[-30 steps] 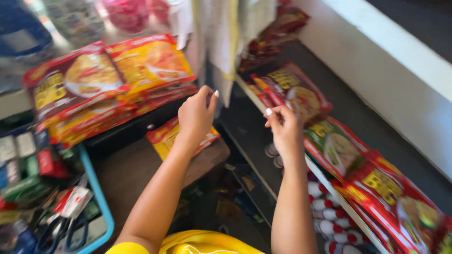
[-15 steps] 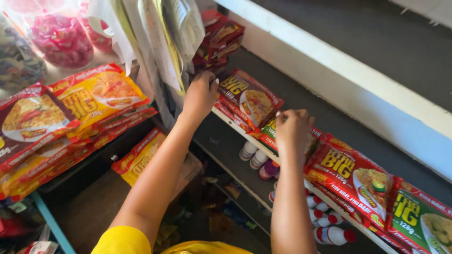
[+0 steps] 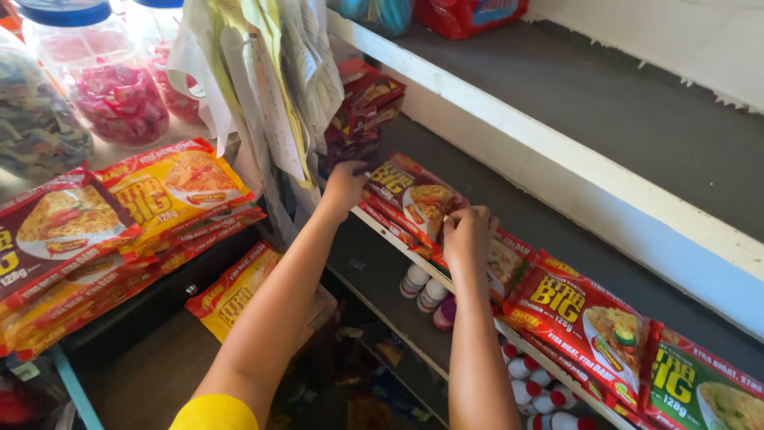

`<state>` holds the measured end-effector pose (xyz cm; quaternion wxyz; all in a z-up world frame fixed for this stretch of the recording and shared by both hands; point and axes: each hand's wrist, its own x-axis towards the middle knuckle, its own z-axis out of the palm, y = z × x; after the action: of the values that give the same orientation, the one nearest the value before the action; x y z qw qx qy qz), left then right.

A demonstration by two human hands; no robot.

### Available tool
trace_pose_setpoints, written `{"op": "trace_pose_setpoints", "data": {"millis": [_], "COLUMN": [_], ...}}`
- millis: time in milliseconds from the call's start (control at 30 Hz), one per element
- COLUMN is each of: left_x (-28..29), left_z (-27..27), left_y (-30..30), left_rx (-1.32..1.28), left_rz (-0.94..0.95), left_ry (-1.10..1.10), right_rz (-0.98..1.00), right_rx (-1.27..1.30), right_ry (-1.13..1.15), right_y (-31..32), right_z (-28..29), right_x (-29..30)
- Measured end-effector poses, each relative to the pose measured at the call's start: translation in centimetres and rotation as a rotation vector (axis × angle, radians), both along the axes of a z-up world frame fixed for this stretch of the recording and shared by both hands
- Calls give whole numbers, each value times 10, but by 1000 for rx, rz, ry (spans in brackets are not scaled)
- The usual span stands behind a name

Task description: Organizing and stocking instant noodle packets on store shelves.

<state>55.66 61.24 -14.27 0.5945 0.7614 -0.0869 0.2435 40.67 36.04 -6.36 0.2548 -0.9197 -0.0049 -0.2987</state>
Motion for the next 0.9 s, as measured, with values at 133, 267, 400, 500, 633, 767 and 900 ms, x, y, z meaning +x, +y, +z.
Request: {"op": "trace_pose_setpoints", "data": {"millis": [133, 267, 400, 500, 633, 767, 900], "left_x": [-37, -85, -156, -187, -239, -305, -367], "left_z": [22, 44, 75, 62, 41, 37, 42], "left_y": [-2, 12, 34, 58, 94, 118, 131], "left_rx": [-128, -393, -565, -589, -570, -565, -204], "left_rz": [-81, -162, -66, 110, 314, 426, 730], "left_ry": [186, 291, 436, 439, 276, 122, 186], "right_rz": [128, 90, 207, 534, 754, 887, 1072], "right_rx": [165, 325, 367, 567, 713, 672, 809], "right_ry": [-167, 1, -133, -188, -42, 150, 306], "right_y": [-1, 15, 31, 41, 76, 118, 175], "right_z": [-12, 10, 13, -13, -21, -49, -58], "right_x": [8, -13, -23, -6, -18, -19, -42]}}
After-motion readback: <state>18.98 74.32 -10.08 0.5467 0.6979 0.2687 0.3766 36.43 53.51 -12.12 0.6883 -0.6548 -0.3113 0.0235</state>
